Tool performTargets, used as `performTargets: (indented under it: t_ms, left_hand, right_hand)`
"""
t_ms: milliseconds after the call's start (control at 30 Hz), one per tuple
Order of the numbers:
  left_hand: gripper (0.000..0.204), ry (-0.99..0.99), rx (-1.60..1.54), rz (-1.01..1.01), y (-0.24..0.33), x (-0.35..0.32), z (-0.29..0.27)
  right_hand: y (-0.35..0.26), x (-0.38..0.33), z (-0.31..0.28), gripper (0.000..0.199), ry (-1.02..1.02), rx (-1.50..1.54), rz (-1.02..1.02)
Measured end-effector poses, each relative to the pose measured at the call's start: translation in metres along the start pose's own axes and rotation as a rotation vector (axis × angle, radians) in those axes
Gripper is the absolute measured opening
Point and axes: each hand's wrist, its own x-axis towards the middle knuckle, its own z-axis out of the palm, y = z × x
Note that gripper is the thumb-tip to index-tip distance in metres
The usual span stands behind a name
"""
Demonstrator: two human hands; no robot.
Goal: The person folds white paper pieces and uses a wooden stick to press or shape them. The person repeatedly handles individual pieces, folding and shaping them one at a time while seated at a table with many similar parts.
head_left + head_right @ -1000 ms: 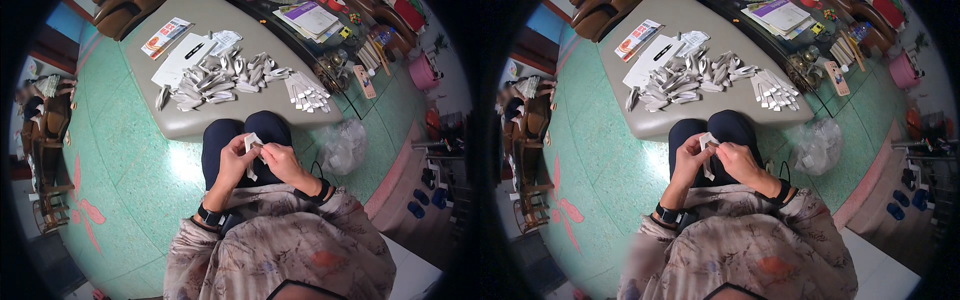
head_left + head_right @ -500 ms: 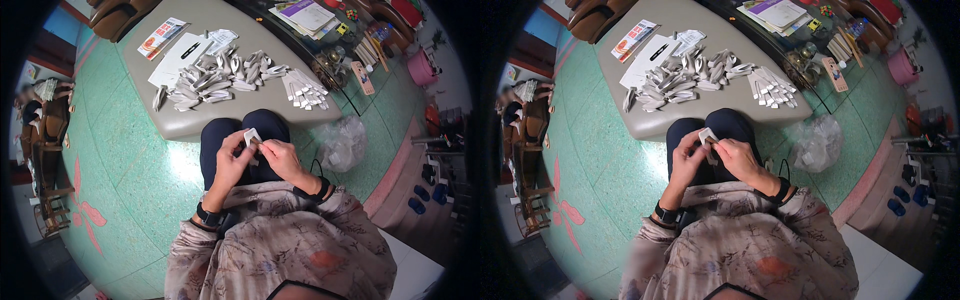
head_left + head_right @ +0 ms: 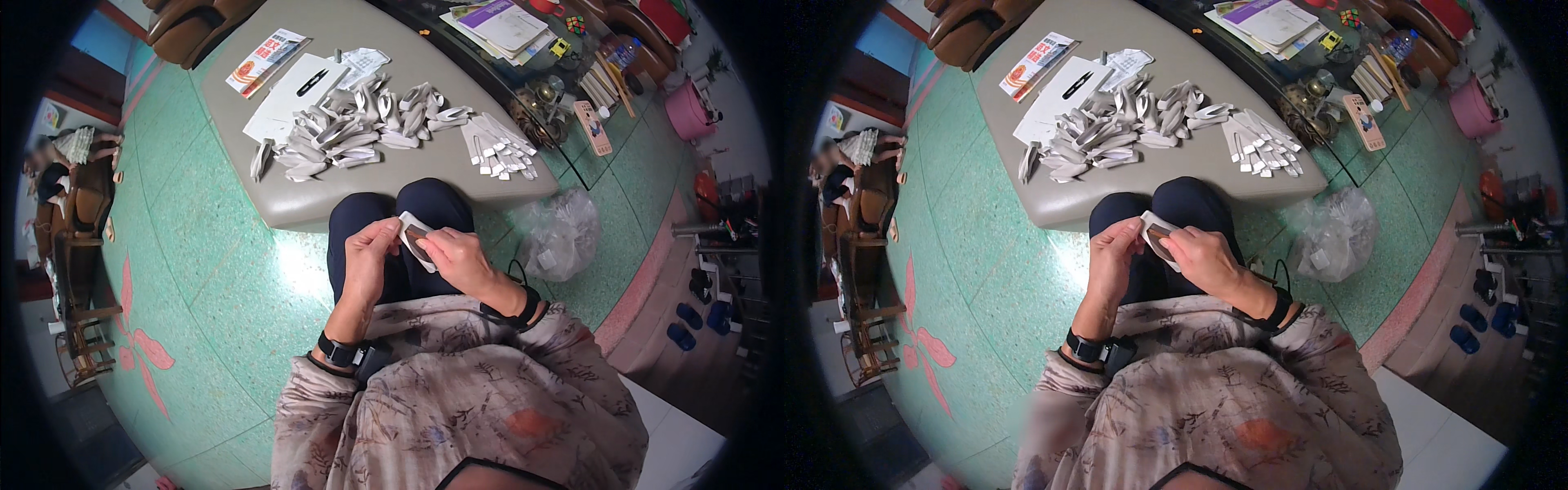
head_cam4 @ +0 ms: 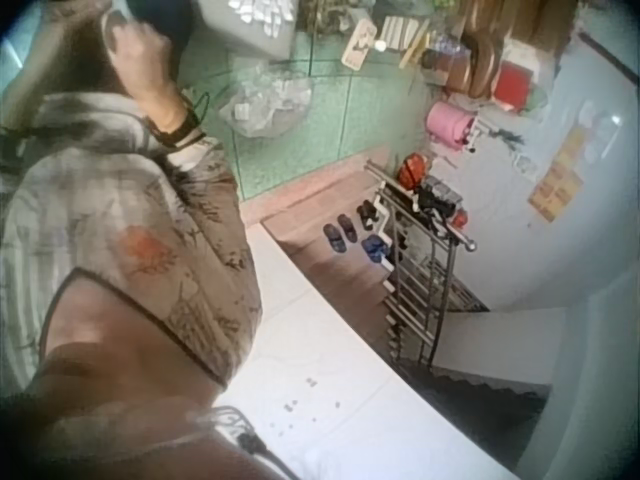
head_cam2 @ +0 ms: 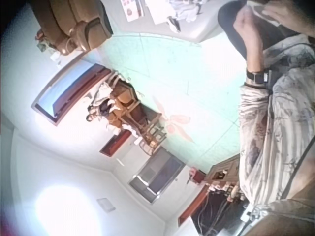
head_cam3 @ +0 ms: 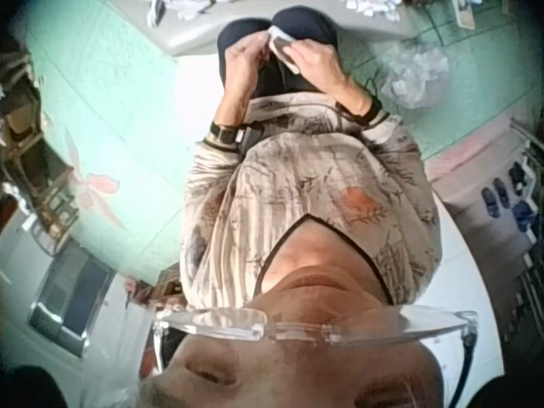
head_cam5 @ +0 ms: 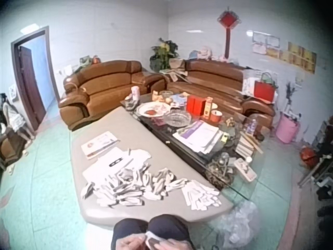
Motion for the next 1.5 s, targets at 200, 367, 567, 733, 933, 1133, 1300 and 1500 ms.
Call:
performTargets:
  t_ms: [200, 367, 567, 733, 933, 1133, 1300, 1500]
  left_hand:
    - [0.015, 0.003, 0.025, 0.101, -0.005, -0.003, 0.004]
    - [0.02, -0.111, 0.099, 0.254, -0.016, 0.0, 0.003]
    - [0.015, 0.0, 0.296, 0.265, -0.018, 0.001, 0.005]
    - [0.013, 0.054, 0.397, 0.413, -0.017, -0.001, 0.013]
    - [0.017, -0.019, 0.618, 0.453, -0.017, 0.001, 0.015]
    - [0.018, -0.069, 0.178, 0.264, -0.013, 0.0, 0.011]
    - [0.023, -0.044, 0.444, 0.118, 0.003, 0.011, -0.005]
    - [0.021, 0.038, 0.07, 0.052, -0.005, 0.007, 0.001]
  right_hand:
    - [-0.005, 0.003, -0.006, 0.017, -0.065, 0.265, 0.273]
    - [0.002, 0.002, -0.009, 0.019, -0.224, 0.734, 0.643]
    - [0.004, 0.001, -0.008, 0.019, -0.158, 0.662, 0.542]
    - [-0.006, 0.0, 0.0, 0.016, 0.078, 0.316, 0.377]
    - [-0.011, -0.003, 0.007, 0.015, 0.072, 0.344, 0.362]
    - [0.002, 0.011, -0.012, 0.016, -0.03, 0.193, 0.304]
    - [0.0, 0.014, -0.018, 0.016, -0.106, 0.107, 0.231]
    - [-0.005, 0.003, -0.008, 0.018, -0.062, 0.159, 0.431]
